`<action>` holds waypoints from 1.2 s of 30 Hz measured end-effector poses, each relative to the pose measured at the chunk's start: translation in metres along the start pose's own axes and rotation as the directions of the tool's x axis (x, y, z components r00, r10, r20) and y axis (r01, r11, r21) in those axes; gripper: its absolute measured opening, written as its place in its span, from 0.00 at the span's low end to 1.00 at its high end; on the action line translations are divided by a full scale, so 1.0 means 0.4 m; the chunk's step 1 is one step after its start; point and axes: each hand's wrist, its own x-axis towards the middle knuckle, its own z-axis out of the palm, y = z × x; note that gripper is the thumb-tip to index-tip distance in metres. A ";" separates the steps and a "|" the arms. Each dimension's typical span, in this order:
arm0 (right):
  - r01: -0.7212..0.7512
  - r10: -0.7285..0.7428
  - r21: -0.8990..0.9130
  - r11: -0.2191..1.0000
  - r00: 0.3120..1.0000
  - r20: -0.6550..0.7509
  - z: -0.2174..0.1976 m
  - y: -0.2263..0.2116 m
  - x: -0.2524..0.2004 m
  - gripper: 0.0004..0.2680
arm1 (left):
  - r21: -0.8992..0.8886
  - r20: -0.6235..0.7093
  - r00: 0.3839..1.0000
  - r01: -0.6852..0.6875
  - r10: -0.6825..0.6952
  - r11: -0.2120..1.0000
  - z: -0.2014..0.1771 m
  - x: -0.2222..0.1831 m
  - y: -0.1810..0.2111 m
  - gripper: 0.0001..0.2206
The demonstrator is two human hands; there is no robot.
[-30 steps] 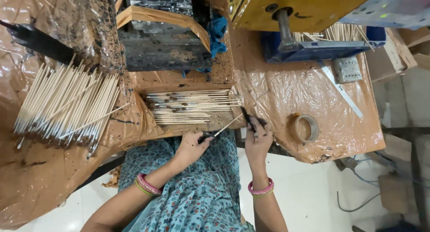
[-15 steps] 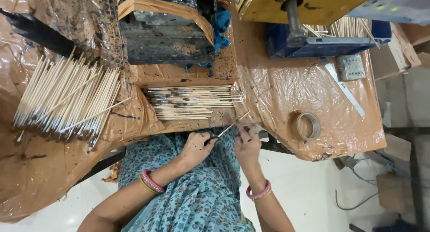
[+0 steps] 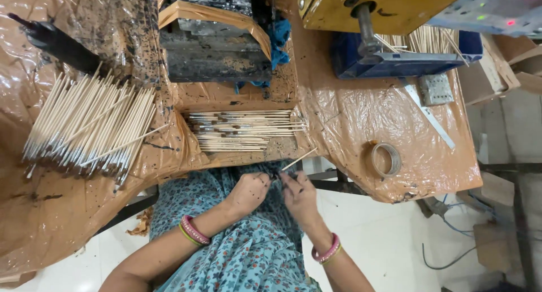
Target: The person organizes a bundle of incense sticks into a cardboard box, luego repeatedly selects a single stick and dips one end into a dark liquid at a workstation.
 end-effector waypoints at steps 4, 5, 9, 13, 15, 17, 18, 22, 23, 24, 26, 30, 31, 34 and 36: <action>-0.159 0.154 -0.089 0.983 0.987 -0.051 -0.034 0.052 0.034 0.13 | -0.046 -0.008 1.000 0.009 -0.010 0.999 -0.019 0.006 0.033 0.07; -0.151 0.147 -0.091 0.984 0.988 -0.053 -0.025 0.024 0.031 0.13 | -0.045 -0.015 1.000 0.006 -0.006 0.999 -0.020 0.013 0.031 0.07; -0.026 0.024 -0.063 0.998 0.999 -0.035 -0.007 -0.060 -0.001 0.16 | -0.121 0.010 0.977 0.214 -0.215 0.969 -0.010 0.020 0.008 0.08; -0.203 0.203 0.003 0.979 0.978 0.048 -0.020 -0.036 -0.005 0.16 | -0.335 -0.007 0.957 0.271 -0.290 0.902 0.005 0.012 -0.007 0.06; -0.190 0.190 0.011 0.982 0.982 -0.014 -0.008 -0.036 -0.017 0.15 | -0.402 0.019 0.951 0.289 -0.308 0.869 0.024 0.004 -0.034 0.06; -0.166 0.168 0.024 0.986 0.983 -0.077 -0.003 -0.042 -0.019 0.15 | -0.462 0.036 0.946 0.302 -0.323 0.834 0.025 0.008 -0.049 0.07; -0.070 0.071 0.011 0.997 0.997 -0.044 -0.003 -0.049 -0.026 0.15 | -0.399 0.082 0.921 0.380 -0.380 0.834 0.021 0.007 -0.050 0.07; -0.079 0.079 -0.055 0.995 0.997 -0.003 -0.017 0.002 -0.041 0.13 | -0.465 0.133 0.916 0.394 -0.378 0.793 0.035 -0.002 -0.050 0.06; -0.075 0.075 -0.057 0.996 0.997 -0.005 -0.009 -0.006 -0.044 0.13 | -0.466 0.129 0.918 0.390 -0.375 0.794 0.039 0.000 -0.054 0.06; -0.233 0.236 0.122 0.965 0.972 -0.010 -0.001 -0.017 -0.046 0.12 | -0.523 0.169 0.894 0.437 -0.414 0.731 0.042 0.002 -0.057 0.07; -0.371 0.381 0.299 0.880 0.924 0.026 0.003 -0.033 -0.038 0.12 | -0.576 0.199 0.867 0.481 -0.457 0.661 0.035 0.005 -0.059 0.07; -0.011 0.011 -0.060 0.998 1.000 -0.002 -0.016 -0.002 0.001 0.14 | -0.416 0.153 0.906 0.421 -0.395 0.806 0.010 0.004 -0.032 0.08; -0.064 0.059 -0.139 0.988 0.998 -0.036 -0.026 0.020 0.022 0.13 | -0.400 0.159 0.898 0.438 -0.410 0.805 0.002 0.007 -0.016 0.07; -0.148 0.134 -0.100 0.984 0.981 -0.140 -0.049 -0.031 0.061 0.14 | -0.376 -0.006 0.962 0.249 -0.272 0.893 -0.013 0.016 0.008 0.06; -0.048 0.045 -0.081 0.996 0.998 -0.040 -0.018 -0.044 0.022 0.14 | -0.257 -0.026 0.971 0.221 -0.236 0.941 -0.017 0.017 0.007 0.07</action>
